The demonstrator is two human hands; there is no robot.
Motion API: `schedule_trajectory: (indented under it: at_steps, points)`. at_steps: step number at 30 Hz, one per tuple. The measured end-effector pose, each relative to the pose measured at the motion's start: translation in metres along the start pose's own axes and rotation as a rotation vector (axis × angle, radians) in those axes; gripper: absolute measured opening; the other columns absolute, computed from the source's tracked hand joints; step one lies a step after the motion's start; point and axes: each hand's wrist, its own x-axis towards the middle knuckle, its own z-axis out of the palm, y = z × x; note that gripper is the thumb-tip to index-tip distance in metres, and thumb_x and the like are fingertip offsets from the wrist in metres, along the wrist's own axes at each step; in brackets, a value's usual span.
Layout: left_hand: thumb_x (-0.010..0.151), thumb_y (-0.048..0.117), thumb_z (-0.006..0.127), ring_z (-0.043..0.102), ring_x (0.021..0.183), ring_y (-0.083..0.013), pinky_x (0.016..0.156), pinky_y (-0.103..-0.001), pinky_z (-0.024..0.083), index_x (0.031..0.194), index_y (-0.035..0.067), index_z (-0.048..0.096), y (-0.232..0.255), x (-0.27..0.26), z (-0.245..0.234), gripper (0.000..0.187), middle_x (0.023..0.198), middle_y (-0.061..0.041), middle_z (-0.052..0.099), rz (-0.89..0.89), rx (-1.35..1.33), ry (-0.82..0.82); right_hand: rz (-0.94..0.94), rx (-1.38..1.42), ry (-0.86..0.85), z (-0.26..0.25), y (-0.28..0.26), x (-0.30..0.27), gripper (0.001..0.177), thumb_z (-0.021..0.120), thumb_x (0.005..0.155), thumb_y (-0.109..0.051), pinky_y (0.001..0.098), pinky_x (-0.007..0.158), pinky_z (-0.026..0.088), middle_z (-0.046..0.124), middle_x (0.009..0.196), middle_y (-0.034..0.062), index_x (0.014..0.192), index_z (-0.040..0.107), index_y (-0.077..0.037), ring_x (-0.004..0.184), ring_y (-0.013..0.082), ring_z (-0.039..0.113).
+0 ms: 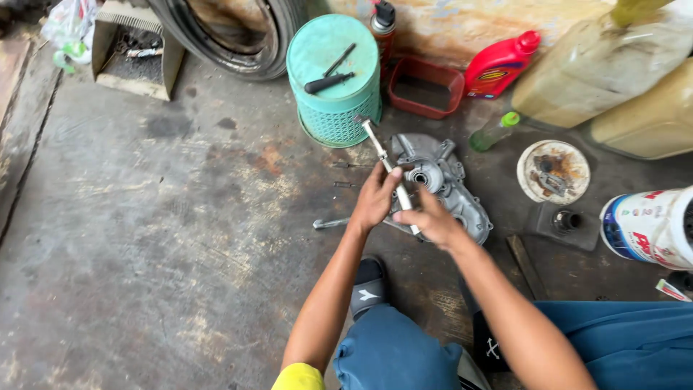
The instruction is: The person pours liquid from a bottle into a container, then uses pliers to hold a small metal part while dipping it into the liquid. They repeat this process with different small parts, cleaning them in the liquid and placing them on the floor.
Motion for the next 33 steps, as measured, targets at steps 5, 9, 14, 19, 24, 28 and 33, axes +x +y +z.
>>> schedule_trajectory:
  at_steps: [5,9,14,19,24,28,33]
  points:
    - [0.102,0.048,0.059,0.059,0.13,-0.0429,0.106,-0.053,0.051,0.151,0.0,0.044,0.003,0.026,0.009,0.069,0.135,-0.025,0.065,-0.065,0.086,0.035,0.225,-0.736,0.239,-0.103,-0.055,0.035,0.098,0.086,0.069,-0.053,0.058,0.11,0.041,0.059,0.137,0.0317,0.144,0.049,-0.003,0.132,0.0473,0.054]
    - [0.104,0.041,0.058,0.063,0.124,-0.0451,0.103,-0.054,0.053,0.144,-0.001,0.053,0.008,0.015,-0.01,0.058,0.127,-0.029,0.068,-0.067,0.091,0.139,0.31,-1.104,0.268,-0.155,-0.076,0.117,0.108,0.08,0.068,-0.069,0.0577,0.116,0.032,0.056,0.146,0.0285,0.15,0.046,-0.008,0.139,0.042,0.05]
    - [0.107,0.024,0.054,0.071,0.109,-0.0419,0.095,-0.053,0.055,0.138,-0.006,0.055,-0.034,0.005,-0.031,0.043,0.117,-0.029,0.072,-0.044,-0.03,0.294,0.34,-1.359,0.189,-0.156,-0.08,0.187,0.107,0.077,0.076,-0.066,0.0642,0.113,0.029,0.056,0.14,0.0399,0.151,0.046,0.005,0.138,0.0493,0.049]
    - [0.106,0.025,0.053,0.073,0.104,-0.0347,0.091,-0.046,0.057,0.135,-0.003,0.059,-0.044,-0.002,-0.045,0.041,0.112,-0.025,0.074,-0.14,-0.046,0.308,0.442,-1.422,0.153,-0.168,-0.081,0.209,0.105,0.072,0.075,-0.066,0.061,0.113,0.026,0.059,0.143,0.0347,0.152,0.048,0.001,0.139,0.0461,0.05]
    - [0.109,0.026,0.05,0.072,0.103,-0.0308,0.09,-0.043,0.056,0.134,-0.001,0.062,-0.042,-0.001,-0.052,0.038,0.109,-0.023,0.074,-0.153,-0.036,0.313,0.393,-1.413,0.204,-0.172,-0.111,0.181,0.111,0.073,0.072,-0.072,0.0626,0.111,0.031,0.056,0.144,0.037,0.151,0.048,0.001,0.137,0.0504,0.051]
    - [0.107,0.022,0.052,0.069,0.094,-0.0245,0.085,-0.036,0.055,0.131,-0.001,0.062,-0.036,-0.007,-0.05,0.035,0.103,-0.02,0.074,-0.161,-0.041,0.369,0.395,-1.413,0.095,-0.144,-0.116,0.136,0.11,0.073,0.071,-0.074,0.0581,0.113,0.031,0.057,0.144,0.0318,0.151,0.048,-0.002,0.138,0.0463,0.052]
    - [0.107,0.021,0.052,0.067,0.089,-0.0208,0.08,-0.03,0.053,0.127,-0.001,0.065,-0.025,-0.011,-0.041,0.032,0.098,-0.016,0.073,-0.157,-0.07,0.43,0.418,-1.363,-0.073,-0.1,-0.063,0.134,0.11,0.07,0.07,-0.077,0.0536,0.111,0.036,0.057,0.144,0.0263,0.151,0.045,-0.007,0.138,0.0413,0.053]
